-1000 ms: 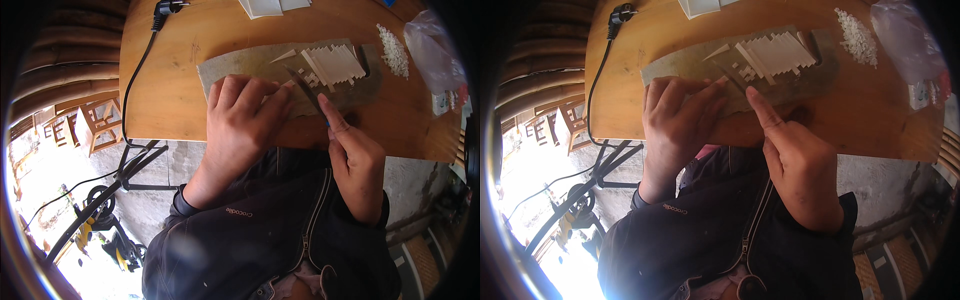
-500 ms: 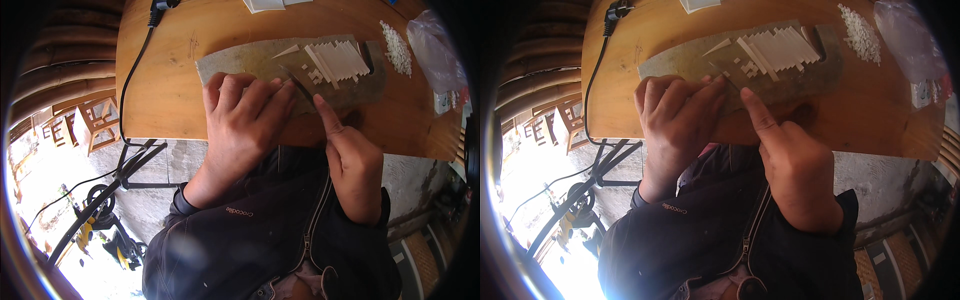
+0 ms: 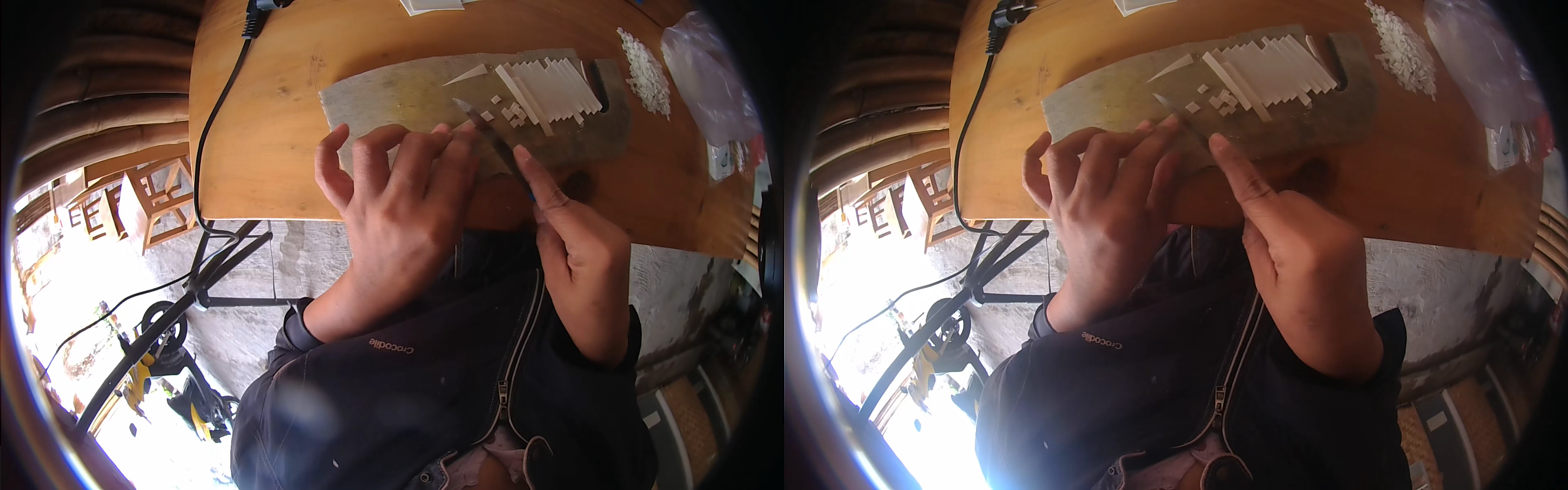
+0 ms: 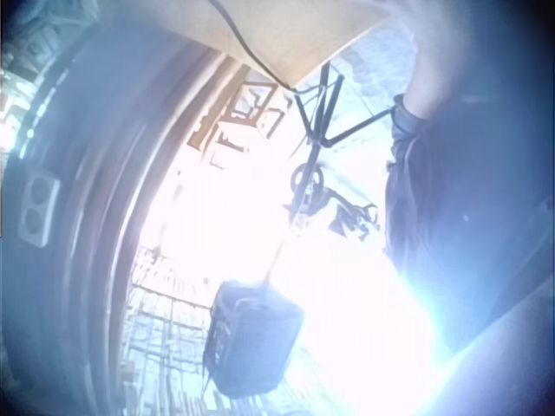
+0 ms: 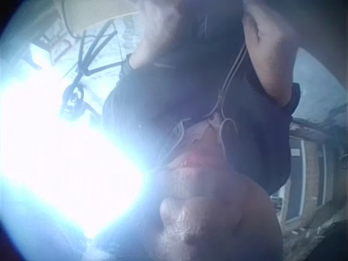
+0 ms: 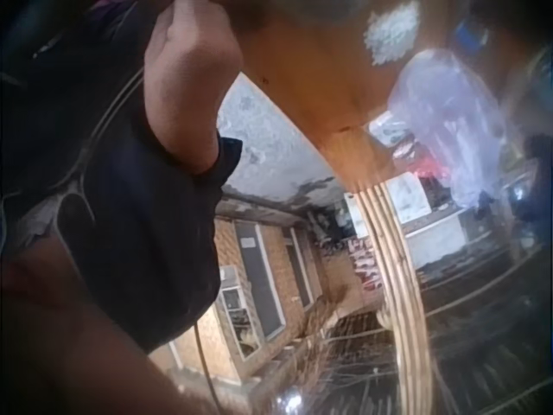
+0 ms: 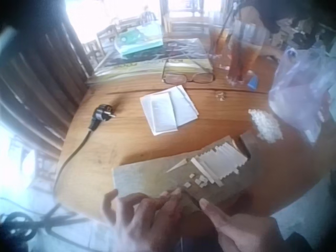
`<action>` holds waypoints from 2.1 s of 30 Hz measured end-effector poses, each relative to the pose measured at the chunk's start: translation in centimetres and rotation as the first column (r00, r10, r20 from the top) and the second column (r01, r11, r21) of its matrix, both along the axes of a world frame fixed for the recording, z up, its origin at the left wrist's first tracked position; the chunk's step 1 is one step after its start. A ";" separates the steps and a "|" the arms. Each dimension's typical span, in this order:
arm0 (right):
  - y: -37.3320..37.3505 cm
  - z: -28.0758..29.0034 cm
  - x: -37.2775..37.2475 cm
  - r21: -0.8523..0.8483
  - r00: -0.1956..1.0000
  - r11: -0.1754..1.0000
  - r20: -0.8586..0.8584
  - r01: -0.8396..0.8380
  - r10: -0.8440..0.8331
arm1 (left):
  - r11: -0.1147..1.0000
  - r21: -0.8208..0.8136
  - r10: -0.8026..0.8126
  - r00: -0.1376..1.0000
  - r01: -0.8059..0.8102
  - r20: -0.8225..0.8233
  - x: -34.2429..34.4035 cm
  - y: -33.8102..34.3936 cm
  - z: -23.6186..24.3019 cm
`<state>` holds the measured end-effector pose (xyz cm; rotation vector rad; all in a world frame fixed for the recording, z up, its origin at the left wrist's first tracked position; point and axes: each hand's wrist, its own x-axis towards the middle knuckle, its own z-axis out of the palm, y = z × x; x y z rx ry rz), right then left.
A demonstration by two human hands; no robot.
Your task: The person uses a knife to cut a small rectangular piece of light-colored wood into thin strips and then into small cubes on a wooden cutting board. The cut pieces accumulate on the board as the person continues cutting.
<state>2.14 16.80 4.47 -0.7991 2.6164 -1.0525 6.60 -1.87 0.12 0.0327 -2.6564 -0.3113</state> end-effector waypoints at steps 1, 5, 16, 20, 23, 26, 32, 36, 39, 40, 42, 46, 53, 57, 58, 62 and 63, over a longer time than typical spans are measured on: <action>0.0 0.0 0.0 0.015 1.000 1.000 -0.005 -0.005 0.005 | 1.000 0.000 0.002 1.000 -0.002 -0.007 0.1 0.0 -0.1; -0.1 0.2 0.0 0.057 1.000 0.998 -0.020 -0.021 0.023 | 1.000 0.016 -0.010 1.000 0.010 -0.004 0.0 -0.1 0.0; 0.0 0.0 0.0 0.069 0.999 0.997 -0.035 -0.033 0.035 | 0.999 0.005 0.033 0.999 -0.033 0.016 0.0 -0.1 0.4; 0.1 0.0 0.0 0.062 0.999 0.998 -0.028 -0.032 0.034 | 1.000 0.025 -0.011 1.000 0.011 -0.020 0.0 -0.2 -0.1; 0.1 -0.1 0.0 0.066 0.999 0.997 -0.037 -0.036 0.038 | 1.000 0.028 -0.010 1.000 0.010 -0.015 0.0 -0.2 -0.1; -0.1 0.3 0.2 0.140 0.998 0.990 -0.055 -0.027 0.035 | 0.999 0.037 0.002 1.000 -0.002 -0.010 0.1 -0.1 0.0; -0.4 0.3 0.6 0.193 0.991 0.981 -0.127 -0.013 0.038 | 0.990 -0.012 0.140 0.990 -0.140 0.017 0.6 1.1 0.2; 0.1 -0.2 0.1 0.003 1.000 1.000 -0.015 -0.005 0.005 | 0.994 0.003 0.109 0.994 -0.109 0.012 0.6 1.0 0.2; 0.1 0.1 0.0 0.011 1.000 1.000 -0.018 -0.007 0.007 | 0.995 0.004 0.102 0.995 -0.102 0.007 0.7 0.8 0.2; 0.1 0.1 0.1 0.025 1.000 1.000 -0.012 -0.015 0.015 | 0.995 0.004 0.103 0.995 -0.103 0.009 0.7 0.7 0.1; 0.0 0.2 0.3 0.054 1.000 0.998 0.001 -0.029 0.029 | 0.995 0.009 0.100 0.995 -0.100 0.009 0.8 0.7 0.1; -0.2 0.7 0.5 0.090 0.999 0.996 0.034 -0.020 0.016 | 0.993 -0.010 0.120 0.993 -0.119 0.019 0.7 0.8 0.3; -0.6 0.7 1.1 0.272 0.987 0.962 -0.140 -0.036 0.077 | 0.987 0.014 0.156 0.985 -0.158 0.077 1.1 1.3 0.7; -0.1 -0.2 0.5 0.061 0.997 0.998 -0.067 -0.028 0.032 | 0.991 0.005 0.130 0.990 -0.130 0.055 1.3 1.1 0.5; 0.0 -0.1 0.4 0.056 0.999 0.998 -0.041 -0.016 0.019 | 0.992 0.007 0.126 0.991 -0.126 0.053 1.2 1.0 0.5; 0.2 0.2 0.5 0.033 1.000 0.999 0.008 -0.016 0.016 | 0.993 0.015 0.116 0.993 -0.117 0.035 1.3 0.9 0.4; 0.2 0.2 0.5 0.026 1.000 0.999 0.003 -0.027 0.027 | 0.993 0.016 0.119 0.992 -0.120 0.028 1.3 0.9 0.3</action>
